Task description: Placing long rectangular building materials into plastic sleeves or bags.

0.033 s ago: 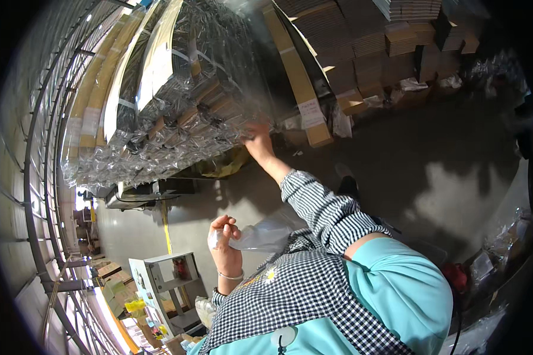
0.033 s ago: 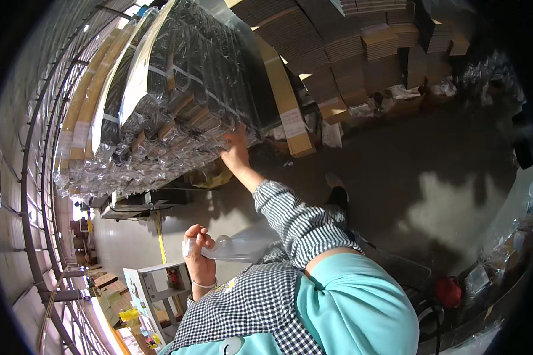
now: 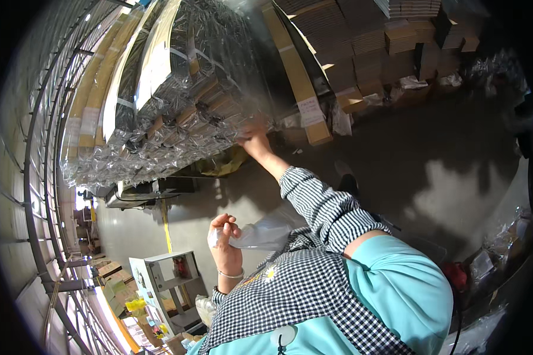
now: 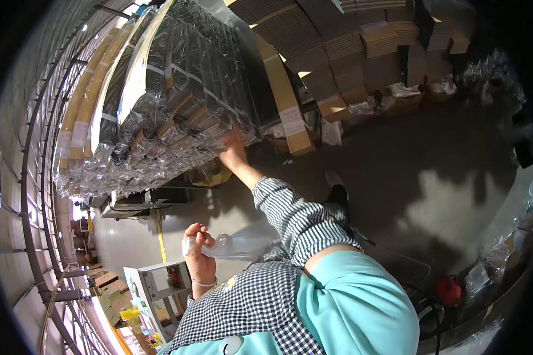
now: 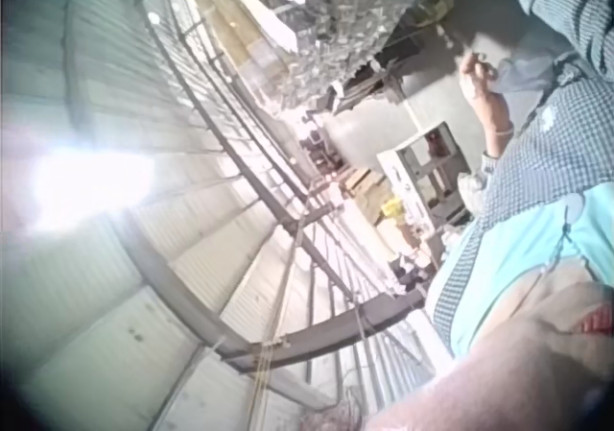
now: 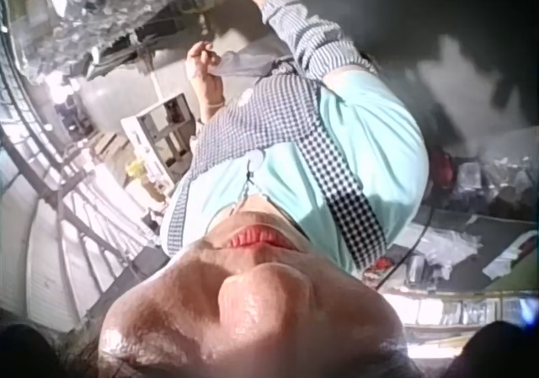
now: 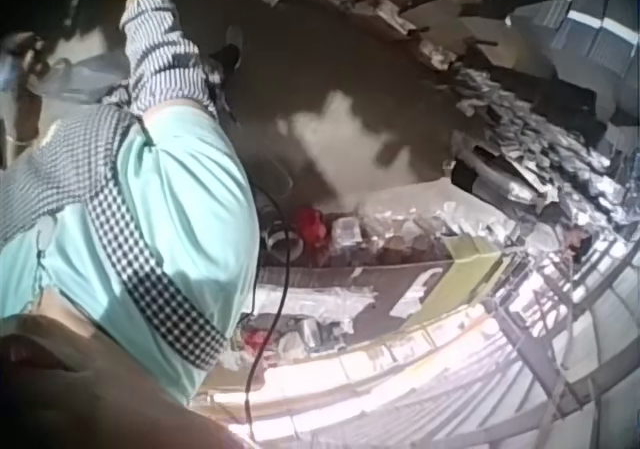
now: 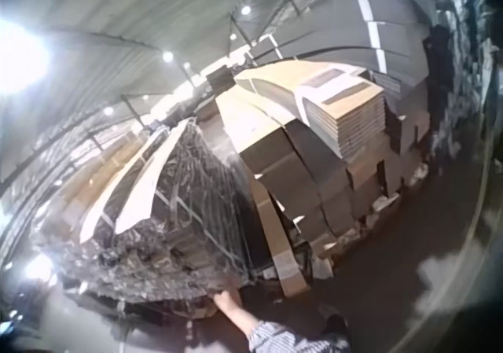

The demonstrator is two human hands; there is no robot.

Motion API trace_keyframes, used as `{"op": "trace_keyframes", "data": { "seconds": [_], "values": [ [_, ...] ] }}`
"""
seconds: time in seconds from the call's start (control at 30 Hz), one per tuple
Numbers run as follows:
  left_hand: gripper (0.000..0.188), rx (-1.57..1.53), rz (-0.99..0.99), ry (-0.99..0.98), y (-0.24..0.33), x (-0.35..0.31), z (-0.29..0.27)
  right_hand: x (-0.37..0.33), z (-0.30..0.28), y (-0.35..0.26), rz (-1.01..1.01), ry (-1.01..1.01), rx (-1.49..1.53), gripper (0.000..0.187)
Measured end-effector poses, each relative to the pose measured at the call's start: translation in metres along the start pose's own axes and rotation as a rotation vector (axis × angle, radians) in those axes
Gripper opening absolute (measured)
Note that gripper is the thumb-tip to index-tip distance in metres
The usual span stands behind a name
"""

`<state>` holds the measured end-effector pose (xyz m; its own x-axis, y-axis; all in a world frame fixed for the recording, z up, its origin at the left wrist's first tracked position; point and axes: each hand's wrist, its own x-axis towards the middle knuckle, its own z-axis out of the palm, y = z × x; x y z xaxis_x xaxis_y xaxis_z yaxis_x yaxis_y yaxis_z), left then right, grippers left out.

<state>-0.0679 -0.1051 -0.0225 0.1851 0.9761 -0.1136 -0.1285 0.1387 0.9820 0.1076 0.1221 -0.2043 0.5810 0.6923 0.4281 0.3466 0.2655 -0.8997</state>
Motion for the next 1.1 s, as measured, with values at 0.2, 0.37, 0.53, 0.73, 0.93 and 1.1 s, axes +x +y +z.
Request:
{"op": "trace_keyframes", "data": {
  "seconds": [0.2,0.37,0.53,0.73,0.93,1.1],
  "values": [
    [0.029,0.005,-0.002,-0.01,-0.004,0.009,0.002,-0.036,-0.019,-0.013,0.417,-0.149,0.268,0.042],
    [0.028,-0.026,-0.004,0.001,-0.01,0.015,0.008,-0.01,-0.014,0.052,0.395,-0.171,0.208,0.043],
    [0.028,-0.001,-0.035,0.029,-0.015,0.018,0.005,-0.019,-0.022,0.016,0.49,-0.278,0.399,0.044],
    [0.029,-0.002,-0.056,0.029,-0.016,0.029,0.008,-0.066,-0.042,0.067,0.446,-0.268,0.317,0.036],
    [0.029,-0.004,-0.081,0.036,-0.018,0.037,0.009,-0.048,-0.032,0.092,0.46,-0.202,0.314,0.024],
    [0.028,-0.006,-0.086,0.03,-0.018,0.038,-0.003,-0.023,-0.019,0.092,0.461,-0.129,0.305,0.023]
  ]
}}
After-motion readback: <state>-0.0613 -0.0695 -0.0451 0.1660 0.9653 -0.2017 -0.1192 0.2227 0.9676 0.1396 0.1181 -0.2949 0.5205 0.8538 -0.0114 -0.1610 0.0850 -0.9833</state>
